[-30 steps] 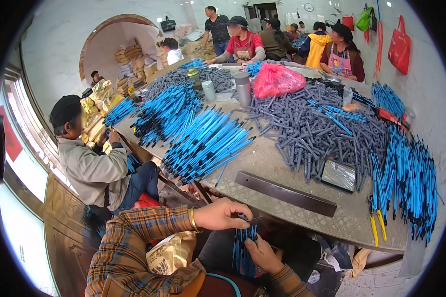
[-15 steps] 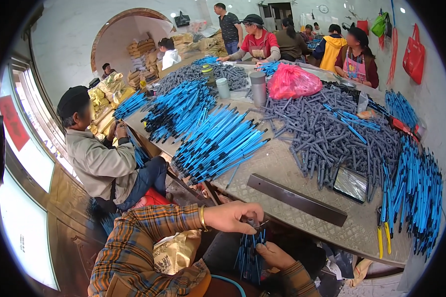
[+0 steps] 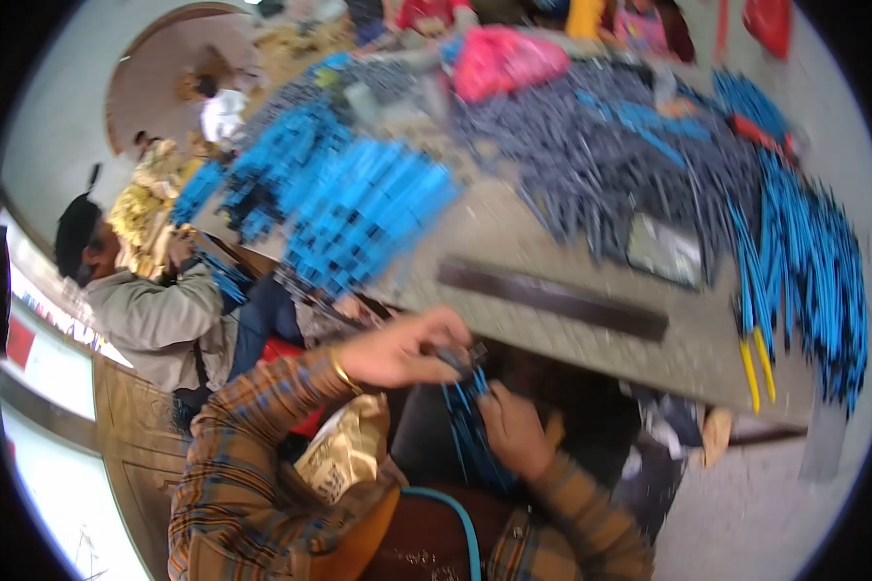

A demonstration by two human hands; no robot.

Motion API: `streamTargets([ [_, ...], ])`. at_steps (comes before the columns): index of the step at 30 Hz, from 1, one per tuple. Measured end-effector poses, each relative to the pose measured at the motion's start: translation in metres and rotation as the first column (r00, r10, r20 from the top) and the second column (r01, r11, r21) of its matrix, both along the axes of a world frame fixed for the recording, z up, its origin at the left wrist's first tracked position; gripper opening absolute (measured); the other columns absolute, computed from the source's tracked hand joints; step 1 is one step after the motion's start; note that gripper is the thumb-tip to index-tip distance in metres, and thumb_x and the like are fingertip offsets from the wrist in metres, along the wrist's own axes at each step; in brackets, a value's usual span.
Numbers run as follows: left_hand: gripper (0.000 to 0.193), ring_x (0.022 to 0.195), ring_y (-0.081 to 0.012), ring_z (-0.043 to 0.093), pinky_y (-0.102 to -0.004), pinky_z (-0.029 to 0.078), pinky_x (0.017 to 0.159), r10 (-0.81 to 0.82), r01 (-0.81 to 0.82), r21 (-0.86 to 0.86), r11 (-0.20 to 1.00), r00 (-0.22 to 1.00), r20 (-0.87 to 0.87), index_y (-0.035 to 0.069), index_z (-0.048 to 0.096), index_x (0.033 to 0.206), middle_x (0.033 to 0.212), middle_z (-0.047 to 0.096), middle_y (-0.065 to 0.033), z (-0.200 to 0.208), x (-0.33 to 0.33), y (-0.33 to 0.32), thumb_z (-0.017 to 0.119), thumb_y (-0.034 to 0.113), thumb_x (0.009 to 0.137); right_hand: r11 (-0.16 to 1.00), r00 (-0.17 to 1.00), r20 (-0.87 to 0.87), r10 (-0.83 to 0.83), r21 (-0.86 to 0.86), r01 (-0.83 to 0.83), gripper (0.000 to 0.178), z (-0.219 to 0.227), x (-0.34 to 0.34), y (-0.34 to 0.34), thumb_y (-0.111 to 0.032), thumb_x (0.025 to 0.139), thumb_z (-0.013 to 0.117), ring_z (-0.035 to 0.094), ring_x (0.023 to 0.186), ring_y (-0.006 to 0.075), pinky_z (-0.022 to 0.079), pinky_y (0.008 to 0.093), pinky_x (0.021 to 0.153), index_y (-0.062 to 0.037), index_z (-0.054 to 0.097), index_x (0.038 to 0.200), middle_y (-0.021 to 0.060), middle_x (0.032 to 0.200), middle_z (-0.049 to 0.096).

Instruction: The person threads umbrella ribs onto a wire, attaches their tips into a plastic hub, and fastens and cuts the wire using pliers.

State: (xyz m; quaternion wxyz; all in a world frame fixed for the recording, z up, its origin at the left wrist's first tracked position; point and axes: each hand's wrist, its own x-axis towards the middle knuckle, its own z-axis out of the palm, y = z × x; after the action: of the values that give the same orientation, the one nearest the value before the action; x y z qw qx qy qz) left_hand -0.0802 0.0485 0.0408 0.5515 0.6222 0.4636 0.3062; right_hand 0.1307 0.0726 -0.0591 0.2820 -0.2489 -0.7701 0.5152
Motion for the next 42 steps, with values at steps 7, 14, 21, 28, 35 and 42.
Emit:
streamTargets([
  [7,0.040,0.101,-0.0114,0.052,-0.0245,0.042,0.086,-0.006,0.008,-0.032,0.999,0.998,0.069,0.003,0.041,0.114,0.106,0.057,-0.0064,-0.011,-0.004,0.004,0.061,-0.005,0.080,0.957,0.974,-0.118,0.194,-0.195,-0.214,0.025,-0.003,0.000,0.016,-0.026,0.094,0.042,0.052,0.062,0.0351,0.043,0.0368,0.059,-0.0020,0.049,0.094,0.0186,0.070,0.053],
  [14,0.041,0.103,-0.0106,0.051,-0.0241,0.041,0.087,0.059,-0.046,-0.081,0.996,0.985,0.164,0.003,0.041,0.115,0.107,0.055,-0.0059,-0.016,0.004,-0.004,0.061,-0.004,0.080,0.986,0.984,0.096,0.149,-0.086,-0.140,0.028,0.014,0.011,0.002,-0.031,0.095,0.039,0.053,0.060,0.0309,0.043,0.0369,0.059,-0.0034,0.046,0.095,0.0163,0.068,0.052],
  [21,0.039,0.096,-0.0076,0.051,-0.0216,0.041,0.082,0.083,-0.070,-0.090,0.993,0.985,0.150,0.004,0.041,0.113,0.105,0.056,-0.0046,-0.014,0.003,-0.002,0.061,-0.003,0.081,0.974,0.986,0.017,0.165,-0.163,-0.160,0.030,0.008,0.009,0.001,-0.033,0.095,0.040,0.053,0.062,0.0285,0.043,0.0361,0.061,-0.0031,0.046,0.093,0.0152,0.068,0.051],
  [28,0.038,0.092,-0.0067,0.051,-0.0211,0.042,0.080,0.110,-0.097,-0.109,0.989,0.987,0.121,0.004,0.041,0.112,0.102,0.057,-0.0038,-0.016,-0.002,0.002,0.061,-0.003,0.081,0.955,0.984,-0.080,0.160,-0.239,-0.175,0.033,0.000,0.001,0.010,-0.034,0.095,0.041,0.051,0.063,0.0234,0.043,0.0348,0.063,-0.0020,0.047,0.092,0.0128,0.070,0.052],
  [35,0.037,0.095,-0.0076,0.052,-0.0222,0.043,0.082,0.169,-0.161,-0.124,0.979,0.984,0.061,0.003,0.042,0.112,0.104,0.057,-0.0046,-0.021,-0.001,0.003,0.060,-0.003,0.081,0.931,0.966,0.014,0.259,-0.272,-0.245,0.031,-0.008,0.001,0.019,-0.034,0.094,0.044,0.047,0.070,0.0116,0.043,0.0298,0.065,-0.0037,0.048,0.099,0.0047,0.075,0.051],
  [42,0.035,0.095,-0.0074,0.052,-0.0221,0.043,0.082,0.146,-0.142,-0.097,0.985,0.988,0.039,0.002,0.042,0.111,0.103,0.056,-0.0034,-0.019,0.002,0.004,0.060,-0.002,0.082,0.987,0.988,0.113,0.107,-0.131,-0.092,0.030,-0.009,-0.003,0.012,-0.033,0.094,0.043,0.054,0.065,0.0295,0.044,0.0365,0.062,-0.0034,0.046,0.094,0.0145,0.071,0.053],
])
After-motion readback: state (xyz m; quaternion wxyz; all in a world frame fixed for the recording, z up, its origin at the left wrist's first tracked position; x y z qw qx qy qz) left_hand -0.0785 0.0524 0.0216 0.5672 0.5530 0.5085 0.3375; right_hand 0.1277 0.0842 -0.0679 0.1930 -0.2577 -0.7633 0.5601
